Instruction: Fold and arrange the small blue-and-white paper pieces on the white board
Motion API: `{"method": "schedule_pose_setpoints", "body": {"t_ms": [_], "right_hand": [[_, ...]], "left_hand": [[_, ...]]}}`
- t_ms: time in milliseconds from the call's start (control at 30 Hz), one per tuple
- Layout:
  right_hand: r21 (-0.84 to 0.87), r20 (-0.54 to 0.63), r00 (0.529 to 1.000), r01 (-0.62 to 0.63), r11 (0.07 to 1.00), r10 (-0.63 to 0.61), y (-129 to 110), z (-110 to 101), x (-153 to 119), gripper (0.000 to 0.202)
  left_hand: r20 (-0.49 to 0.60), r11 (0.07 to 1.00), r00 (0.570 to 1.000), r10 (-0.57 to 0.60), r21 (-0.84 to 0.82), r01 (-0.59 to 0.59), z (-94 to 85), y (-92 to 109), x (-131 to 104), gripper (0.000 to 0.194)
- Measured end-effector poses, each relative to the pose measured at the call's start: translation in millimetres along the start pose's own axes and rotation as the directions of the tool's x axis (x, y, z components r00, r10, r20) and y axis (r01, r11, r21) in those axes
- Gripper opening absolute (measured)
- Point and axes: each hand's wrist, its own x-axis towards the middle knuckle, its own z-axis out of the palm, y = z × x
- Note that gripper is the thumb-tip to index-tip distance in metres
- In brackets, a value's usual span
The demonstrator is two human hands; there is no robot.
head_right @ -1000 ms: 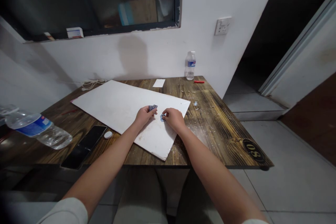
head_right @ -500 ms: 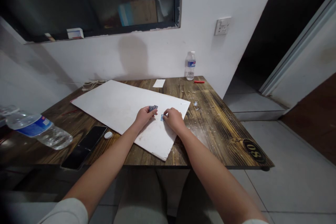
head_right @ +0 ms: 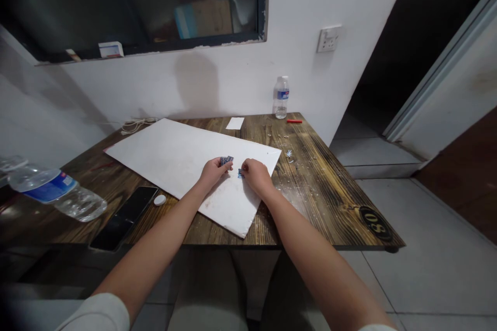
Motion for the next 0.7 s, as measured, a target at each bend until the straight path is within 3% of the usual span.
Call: {"method": "schedule_pose_setpoints", "body": {"t_ms": [333,500,700], "right_hand": [[0.029,-0.079,0.995,0.065,0.997,-0.063,6.2,-0.1,4.7,0.018],[0.137,-0.129,0.982,0.155,0.978,-0.137,2.0,-3.7,6.1,0.016],[0.205,-0.09,0.986,0.154,0.967,-0.138,-4.4,-3.6,4.2,0.01]], "left_hand": [[0.017,0.998,1.0,-0.001,0.055,0.0,0.6,1.7,-1.5,0.029],[0.06,0.995,0.998,0.002,0.095,-0.007,1.0,2.0,-2.6,0.029],[0.116,0.979,0.992,0.042,0.193,-0.064,0.3,1.6,-5.1,0.031]]}}
